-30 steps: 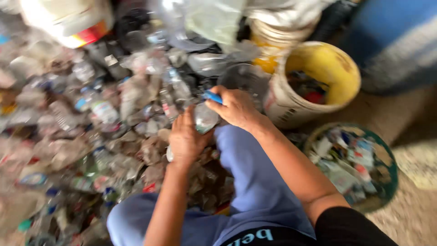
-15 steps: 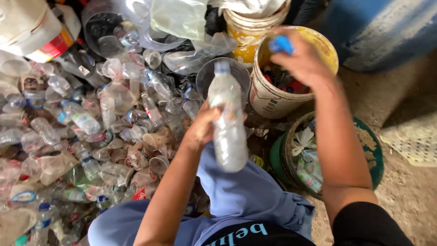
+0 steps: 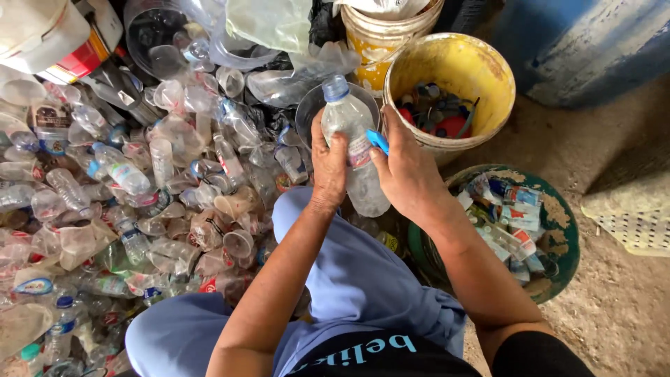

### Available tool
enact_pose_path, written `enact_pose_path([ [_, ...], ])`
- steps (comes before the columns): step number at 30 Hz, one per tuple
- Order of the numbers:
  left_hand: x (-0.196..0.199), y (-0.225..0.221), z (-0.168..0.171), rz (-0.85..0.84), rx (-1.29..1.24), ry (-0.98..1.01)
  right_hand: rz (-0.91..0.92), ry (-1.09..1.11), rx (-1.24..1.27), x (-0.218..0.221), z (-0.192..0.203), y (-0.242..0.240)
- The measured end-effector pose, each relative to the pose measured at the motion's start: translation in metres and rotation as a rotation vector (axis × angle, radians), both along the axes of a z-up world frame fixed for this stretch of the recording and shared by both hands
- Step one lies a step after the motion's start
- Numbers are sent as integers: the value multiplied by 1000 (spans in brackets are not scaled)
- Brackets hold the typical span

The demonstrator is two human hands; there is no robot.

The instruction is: Removing labels from plastic bottles using a utility knife and sorting them into bins for recycling.

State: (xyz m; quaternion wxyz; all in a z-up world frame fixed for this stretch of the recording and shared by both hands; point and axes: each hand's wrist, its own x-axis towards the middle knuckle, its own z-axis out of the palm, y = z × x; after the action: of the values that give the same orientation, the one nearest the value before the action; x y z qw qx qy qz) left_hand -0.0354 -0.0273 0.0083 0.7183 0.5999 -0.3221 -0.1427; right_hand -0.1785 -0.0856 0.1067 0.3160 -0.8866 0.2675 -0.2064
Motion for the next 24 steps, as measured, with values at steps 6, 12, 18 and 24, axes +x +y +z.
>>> enact_pose_path([
  [6,-4,2,3,69,-218,91,43,146,98,-27,-32,7],
  [12,-11,-1,5,-22,-195,167,117,466,239,-69,-17,2],
  [18,-19,2,16,-51,-114,186,98,275,199,-56,16,13],
  [24,-42,8,29,-104,-91,210,47,120,182,-53,-14,-1],
])
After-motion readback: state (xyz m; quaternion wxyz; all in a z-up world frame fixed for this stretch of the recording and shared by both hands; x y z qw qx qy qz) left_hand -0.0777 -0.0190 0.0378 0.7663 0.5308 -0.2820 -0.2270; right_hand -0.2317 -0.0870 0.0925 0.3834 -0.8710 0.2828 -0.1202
